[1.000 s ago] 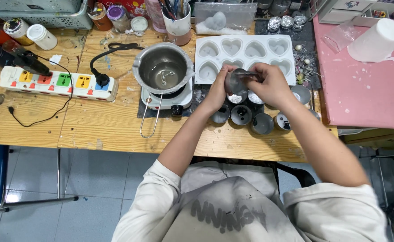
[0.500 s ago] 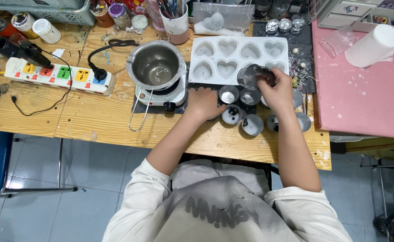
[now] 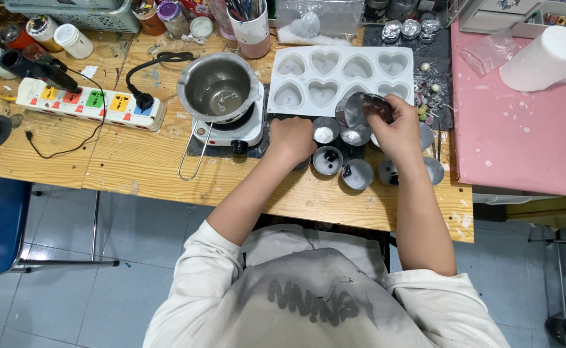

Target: Scraping grey wax from a small metal cup into another container using a spoon.

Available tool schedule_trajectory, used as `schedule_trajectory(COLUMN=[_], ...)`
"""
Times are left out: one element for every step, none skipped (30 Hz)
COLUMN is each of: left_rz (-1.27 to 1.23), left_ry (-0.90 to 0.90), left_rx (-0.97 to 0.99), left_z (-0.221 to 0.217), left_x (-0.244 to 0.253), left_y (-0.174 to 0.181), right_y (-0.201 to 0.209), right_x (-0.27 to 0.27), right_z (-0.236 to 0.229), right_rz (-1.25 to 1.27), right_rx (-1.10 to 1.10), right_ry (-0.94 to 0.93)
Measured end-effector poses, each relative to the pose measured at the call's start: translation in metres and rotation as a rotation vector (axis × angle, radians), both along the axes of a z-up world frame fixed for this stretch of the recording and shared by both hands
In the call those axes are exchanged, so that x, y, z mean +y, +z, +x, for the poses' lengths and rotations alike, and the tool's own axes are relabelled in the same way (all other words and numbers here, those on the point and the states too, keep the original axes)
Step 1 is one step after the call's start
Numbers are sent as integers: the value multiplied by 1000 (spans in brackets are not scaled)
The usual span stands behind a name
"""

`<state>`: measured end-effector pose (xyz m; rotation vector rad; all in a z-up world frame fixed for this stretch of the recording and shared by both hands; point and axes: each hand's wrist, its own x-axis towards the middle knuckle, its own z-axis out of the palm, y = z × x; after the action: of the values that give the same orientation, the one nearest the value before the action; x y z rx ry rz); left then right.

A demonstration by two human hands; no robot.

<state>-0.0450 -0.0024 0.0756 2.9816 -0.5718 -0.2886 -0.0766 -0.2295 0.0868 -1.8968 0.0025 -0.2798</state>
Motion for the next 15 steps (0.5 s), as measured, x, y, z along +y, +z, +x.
schedule_trajectory(left_rz=[-1,-84,-166,-168,-241,-314,-316,-347,-376,-375,-403,-428,-426,-386,-346], left_ry=[1,24,48,50,64,77,85,113,141,150,207,264,267,294,319], left_rx=[-1,-76,-150,-151,-179,-207,-209,-249,-289,-291,-438,-585,-585,-646,-708], left_z=[-1,-3,-4,-9,-15,-20,-24,-28,-32,-35,-38,-41,-34,-27,-20], left_x=[2,3,5,9,13,17,25,33,42,51,60,69,78,87,96], left_y=[-1,-2,-3,6,14,22,34,47,59,76,92,109,109,108,108], right_y=[-3,-6,-10,-11,-11,-12,-13,-14,-15,-15,-15,-16,-14,-12,-11], right_x=[-2,-3,-5,-5,-6,-6,-6,-6,-5,-4,-3,-3,-1,0,1], right_z=[1,3,4,5,6,7,7,7,8,8,8,8,7,6,5], right_rz=[-1,11,22,21,39,57,54,49,45,45,39,34,34,1,-32], right_rx=[-1,-11,-20,-21,-36,-51,-51,-49,-46,-46,-35,-25,-24,-16,-10], right_ry=[1,9,17,19,32,44,52,48,44,52,43,34,37,22,6])
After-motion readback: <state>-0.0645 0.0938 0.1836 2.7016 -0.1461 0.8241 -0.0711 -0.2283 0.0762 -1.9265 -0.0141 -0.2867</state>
